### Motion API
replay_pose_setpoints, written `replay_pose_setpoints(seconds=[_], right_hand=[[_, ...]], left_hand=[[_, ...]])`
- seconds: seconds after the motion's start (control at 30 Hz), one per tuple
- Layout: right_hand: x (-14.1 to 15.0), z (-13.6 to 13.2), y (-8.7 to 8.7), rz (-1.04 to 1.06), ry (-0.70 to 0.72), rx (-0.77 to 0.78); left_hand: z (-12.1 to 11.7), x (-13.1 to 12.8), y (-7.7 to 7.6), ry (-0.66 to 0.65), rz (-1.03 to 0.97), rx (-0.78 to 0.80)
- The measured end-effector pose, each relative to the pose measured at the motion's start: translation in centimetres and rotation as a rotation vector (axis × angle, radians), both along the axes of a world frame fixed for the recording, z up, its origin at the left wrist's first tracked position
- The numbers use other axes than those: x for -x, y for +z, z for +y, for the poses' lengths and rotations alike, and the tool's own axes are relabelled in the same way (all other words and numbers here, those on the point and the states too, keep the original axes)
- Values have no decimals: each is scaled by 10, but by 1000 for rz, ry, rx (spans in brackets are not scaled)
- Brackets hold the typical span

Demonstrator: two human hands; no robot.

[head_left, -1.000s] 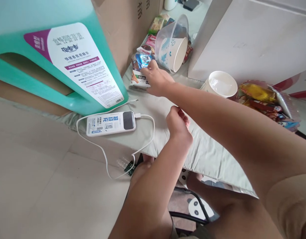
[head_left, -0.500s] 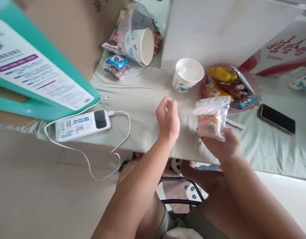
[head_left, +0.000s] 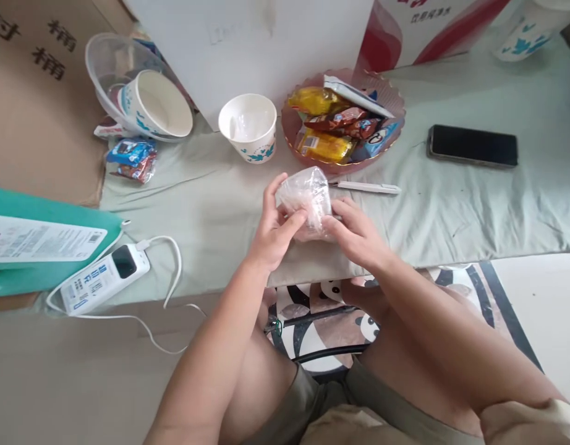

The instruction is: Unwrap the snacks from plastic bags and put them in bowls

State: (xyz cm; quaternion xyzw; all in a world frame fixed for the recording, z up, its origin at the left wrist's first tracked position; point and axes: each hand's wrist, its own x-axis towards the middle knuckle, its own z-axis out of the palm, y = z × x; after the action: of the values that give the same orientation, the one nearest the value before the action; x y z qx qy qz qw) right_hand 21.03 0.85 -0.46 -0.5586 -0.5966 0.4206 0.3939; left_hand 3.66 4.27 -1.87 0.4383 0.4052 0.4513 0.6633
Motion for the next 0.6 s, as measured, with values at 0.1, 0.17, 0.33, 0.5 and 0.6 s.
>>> replay_pose_setpoints(seconds=[0.1, 0.17, 0.33, 0.5, 0.6], right_hand=[[-22, 7, 0, -388, -115, -189], [-38, 14, -3, -569, -218, -196], [-62, 23, -14, -824, -253, -39], [-57, 2, -2, -679, -160, -5], [-41, -12, 11, -274, -125, 113]], left_hand=[[3, 1, -8, 40, 63, -15], [4, 2, -11, 72, 96, -21], [8, 7, -10, 178, 159, -100], [14, 19, -10, 213, 226, -214], [14, 25, -13, 206, 301, -267]])
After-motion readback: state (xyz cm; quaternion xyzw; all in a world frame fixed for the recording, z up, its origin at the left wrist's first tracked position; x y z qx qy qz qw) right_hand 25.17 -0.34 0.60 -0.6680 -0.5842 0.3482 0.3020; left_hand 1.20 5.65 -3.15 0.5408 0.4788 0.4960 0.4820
